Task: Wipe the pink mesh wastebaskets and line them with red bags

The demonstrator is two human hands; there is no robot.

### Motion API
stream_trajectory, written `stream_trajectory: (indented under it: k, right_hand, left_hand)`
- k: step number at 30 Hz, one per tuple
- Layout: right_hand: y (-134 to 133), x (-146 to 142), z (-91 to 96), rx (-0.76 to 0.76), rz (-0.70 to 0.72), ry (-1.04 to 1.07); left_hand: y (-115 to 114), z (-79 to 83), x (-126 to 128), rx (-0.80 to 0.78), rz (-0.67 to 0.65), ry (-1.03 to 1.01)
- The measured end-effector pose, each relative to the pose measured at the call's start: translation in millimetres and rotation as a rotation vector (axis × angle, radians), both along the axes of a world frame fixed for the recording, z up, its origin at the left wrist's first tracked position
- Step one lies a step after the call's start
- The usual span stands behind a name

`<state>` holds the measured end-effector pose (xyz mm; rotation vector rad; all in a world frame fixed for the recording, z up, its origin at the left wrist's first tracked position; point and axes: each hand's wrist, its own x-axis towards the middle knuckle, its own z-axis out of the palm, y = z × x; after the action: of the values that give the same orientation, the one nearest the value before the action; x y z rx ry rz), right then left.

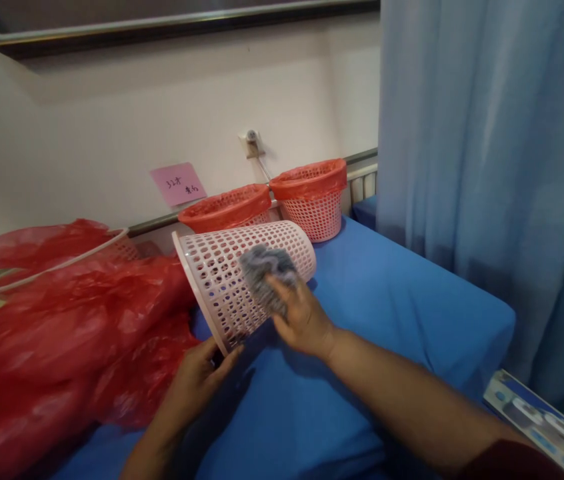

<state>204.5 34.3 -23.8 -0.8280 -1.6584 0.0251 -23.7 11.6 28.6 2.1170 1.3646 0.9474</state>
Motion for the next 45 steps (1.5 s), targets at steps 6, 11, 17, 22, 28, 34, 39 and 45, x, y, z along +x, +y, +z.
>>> stream_trajectory:
  k: [6, 11, 17, 22, 28, 34, 39, 45]
  right_hand:
    - [-23.4, -17.3, 8.9, 0.122, -0.042, -0.124]
    - [0.1, -0.5, 0.0, -0.082, -0.161, -0.052]
    - [48.6, 48.6, -9.2, -0.348, -0.490, 0.345]
    - [30.9, 39.7, -1.6, -0.255, -0.384, 0.166]
    - [-25.3, -17.3, 3.9, 0.073, 0.104, -0.257]
    - [24.7, 30.5, -1.1, -0.290, -0.348, 0.163]
    - [31.0, 42.4, 4.4, -0.243, -0.409, 0.098]
    - [-14.2, -8.1, 8.3, -0.013, -0.099, -0.163]
  left_hand:
    - [-6.4, -0.2, 7.7, 0.010, -0.104, 0.106]
    - [-6.7, 0.1, 8.5, 0.003, -0.076, 0.068]
    - [-7.6, -1.8, 8.2, -0.021, -0.053, 0.029]
    - [-8.3, -2.8, 10.4, -0.027, -0.021, -0.008]
    - [-4.9, -4.8, 7.5, 0.046, 0.008, -0.032]
    - [-3.9, -4.5, 1.7, 0.068, 0.131, -0.136]
    - [-3.8, -4.6, 1.3, 0.055, 0.141, -0.171]
    - [-6.4, -1.2, 7.5, 0.033, 0.126, -0.194]
